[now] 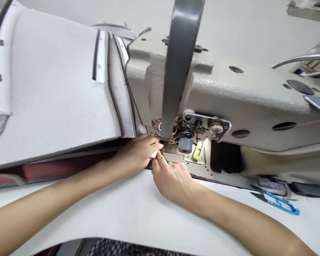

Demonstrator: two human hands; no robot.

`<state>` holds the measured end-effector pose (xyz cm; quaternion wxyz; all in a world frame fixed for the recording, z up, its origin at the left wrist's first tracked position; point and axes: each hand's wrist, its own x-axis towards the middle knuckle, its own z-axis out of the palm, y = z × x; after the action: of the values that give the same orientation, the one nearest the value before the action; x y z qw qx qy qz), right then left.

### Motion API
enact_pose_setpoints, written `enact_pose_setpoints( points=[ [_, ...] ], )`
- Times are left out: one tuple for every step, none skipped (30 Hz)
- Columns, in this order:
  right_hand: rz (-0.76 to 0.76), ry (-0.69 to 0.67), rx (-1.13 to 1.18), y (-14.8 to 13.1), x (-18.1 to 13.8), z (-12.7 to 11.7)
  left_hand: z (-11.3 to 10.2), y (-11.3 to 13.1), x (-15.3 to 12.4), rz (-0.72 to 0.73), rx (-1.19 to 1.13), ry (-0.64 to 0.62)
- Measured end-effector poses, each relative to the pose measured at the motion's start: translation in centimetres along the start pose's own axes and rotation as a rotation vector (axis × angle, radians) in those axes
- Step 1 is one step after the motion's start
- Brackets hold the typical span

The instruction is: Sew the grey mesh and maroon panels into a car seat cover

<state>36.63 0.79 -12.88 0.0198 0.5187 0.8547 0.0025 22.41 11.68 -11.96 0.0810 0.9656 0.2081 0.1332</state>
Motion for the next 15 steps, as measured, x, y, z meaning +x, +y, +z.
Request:
enact_pose_setpoints(
  points=[
    [-0.005, -0.015, 0.005, 0.1, 0.1, 0.0, -0.1, -0.1, 0.1, -0.025, -0.031, -0.012],
    [-0.010, -0.027, 0.011, 0.2, 0.1, 0.1, -0.2, -0.1, 0.1, -0.036, -0.061, -0.013],
    [-0.012, -0.035, 0.017, 0.3, 0.1, 0.1, -0.3, -0.2, 0.0, -0.036, -0.087, -0.006],
    [-0.016, -0.034, 0.026, 0.4, 0.0, 0.2, -0.4, -0.3, -0.2, -0.025, -0.106, 0.010],
    [-0.023, -0.022, 0.036, 0.4, -0.1, 0.3, -0.4, -0.5, -0.6, -0.004, -0.109, 0.037],
    [-0.038, 0.001, 0.047, 0.3, -0.2, 0.4, -0.3, -0.7, -1.0, 0.016, -0.089, 0.077],
    [-0.053, 0.029, 0.057, 0.2, -0.4, 0.5, -0.2, -1.0, -1.4, 0.030, -0.057, 0.125],
    [-0.068, 0.055, 0.064, 0.0, -0.6, 0.6, -0.1, -1.3, -1.8, 0.039, -0.020, 0.174],
    [-0.086, 0.080, 0.065, -0.2, -0.7, 0.7, 0.0, -1.6, -2.1, 0.049, 0.014, 0.212],
    [-0.104, 0.096, 0.060, -0.5, -0.7, 0.8, 0.1, -1.8, -2.3, 0.065, 0.036, 0.230],
    [-0.120, 0.101, 0.051, -0.8, -0.7, 0.8, 0.0, -2.1, -2.4, 0.088, 0.038, 0.225],
    [-0.135, 0.097, 0.040, -1.0, -0.6, 0.9, 0.0, -2.3, -2.4, 0.115, 0.024, 0.203],
    [-0.147, 0.090, 0.030, -1.3, -0.5, 0.9, -0.1, -2.5, -2.3, 0.151, 0.006, 0.177],
    [-0.156, 0.085, 0.021, -1.4, -0.4, 0.9, -0.2, -2.6, -2.2, 0.190, -0.013, 0.159],
    [-0.155, 0.085, 0.014, -1.6, -0.2, 0.9, -0.3, -2.8, -2.1, 0.226, -0.031, 0.149]
  ],
)
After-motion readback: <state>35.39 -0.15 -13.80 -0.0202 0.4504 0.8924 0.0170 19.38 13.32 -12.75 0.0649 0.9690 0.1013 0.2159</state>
